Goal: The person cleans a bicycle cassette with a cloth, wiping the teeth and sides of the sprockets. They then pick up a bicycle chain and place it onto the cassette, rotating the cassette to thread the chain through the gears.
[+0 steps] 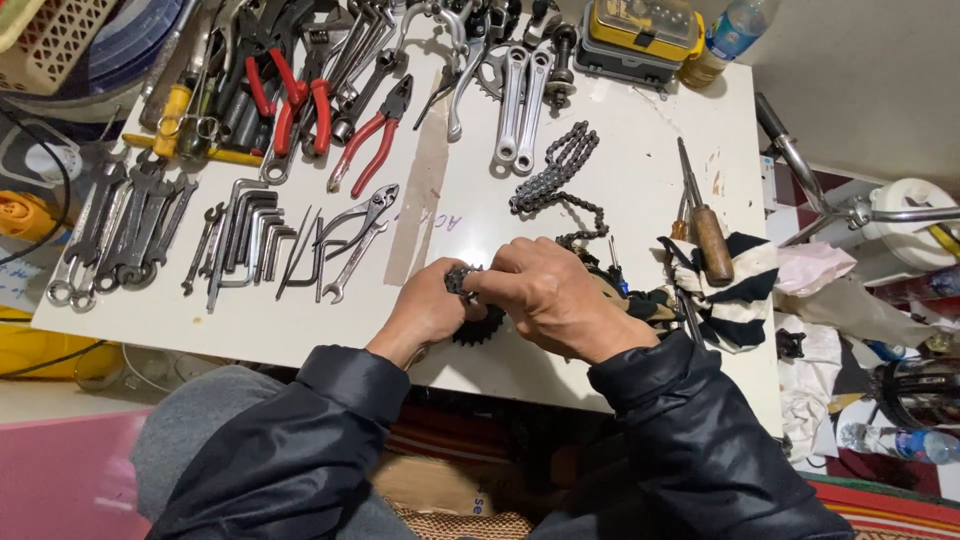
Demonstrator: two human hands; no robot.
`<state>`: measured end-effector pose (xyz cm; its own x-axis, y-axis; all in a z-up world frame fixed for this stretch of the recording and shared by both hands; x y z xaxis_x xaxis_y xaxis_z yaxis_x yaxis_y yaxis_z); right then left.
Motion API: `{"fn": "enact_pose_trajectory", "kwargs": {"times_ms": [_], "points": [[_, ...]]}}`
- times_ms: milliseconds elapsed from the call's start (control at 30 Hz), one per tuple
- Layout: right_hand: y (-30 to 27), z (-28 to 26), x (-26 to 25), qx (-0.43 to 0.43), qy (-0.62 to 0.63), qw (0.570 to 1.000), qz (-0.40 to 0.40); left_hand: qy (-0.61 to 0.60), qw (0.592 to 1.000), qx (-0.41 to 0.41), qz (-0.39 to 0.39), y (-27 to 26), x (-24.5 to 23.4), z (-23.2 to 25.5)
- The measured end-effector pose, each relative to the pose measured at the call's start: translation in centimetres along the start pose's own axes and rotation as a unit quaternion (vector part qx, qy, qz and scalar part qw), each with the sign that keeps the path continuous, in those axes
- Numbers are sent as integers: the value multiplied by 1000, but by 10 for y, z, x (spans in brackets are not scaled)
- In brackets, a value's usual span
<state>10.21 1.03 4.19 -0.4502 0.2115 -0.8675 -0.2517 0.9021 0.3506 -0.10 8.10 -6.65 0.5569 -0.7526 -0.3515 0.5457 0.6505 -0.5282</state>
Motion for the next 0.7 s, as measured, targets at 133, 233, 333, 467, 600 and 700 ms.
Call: {"fn": "enact_pose_trajectory", "kwargs": {"times_ms": [133,233,333,467,600,700], "points": [[-2,1,-4,14,3,1000,4,34,999,-9,0,-5,-5,7],[-4,-1,-6,14,8,1000,3,82,996,-18,3,-2,-9,3],[-8,5,0,39,-3,999,2,142,990,11,5,3,-5,1],[-12,16,10,66,4,998,12,239,969,47,29,-15,-13,19],[-14,19,15,83,15,996,3,176,975,138,7,-43,-15,52],[-10,15,16,98,51,994,-1,124,965,229,-18,-48,-9,56]]}}
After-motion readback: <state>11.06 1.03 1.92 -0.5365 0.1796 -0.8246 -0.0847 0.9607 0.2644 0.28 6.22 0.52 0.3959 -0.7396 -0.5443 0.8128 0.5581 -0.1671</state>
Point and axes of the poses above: each hand's wrist, its own y-axis towards the middle knuckle, its own x-axis out of the palm, z = x × y, the point moved 7 cm from there along y, towards the middle knuckle, and after that the axes turned 1 degree about -y, right-handed, at the moved point
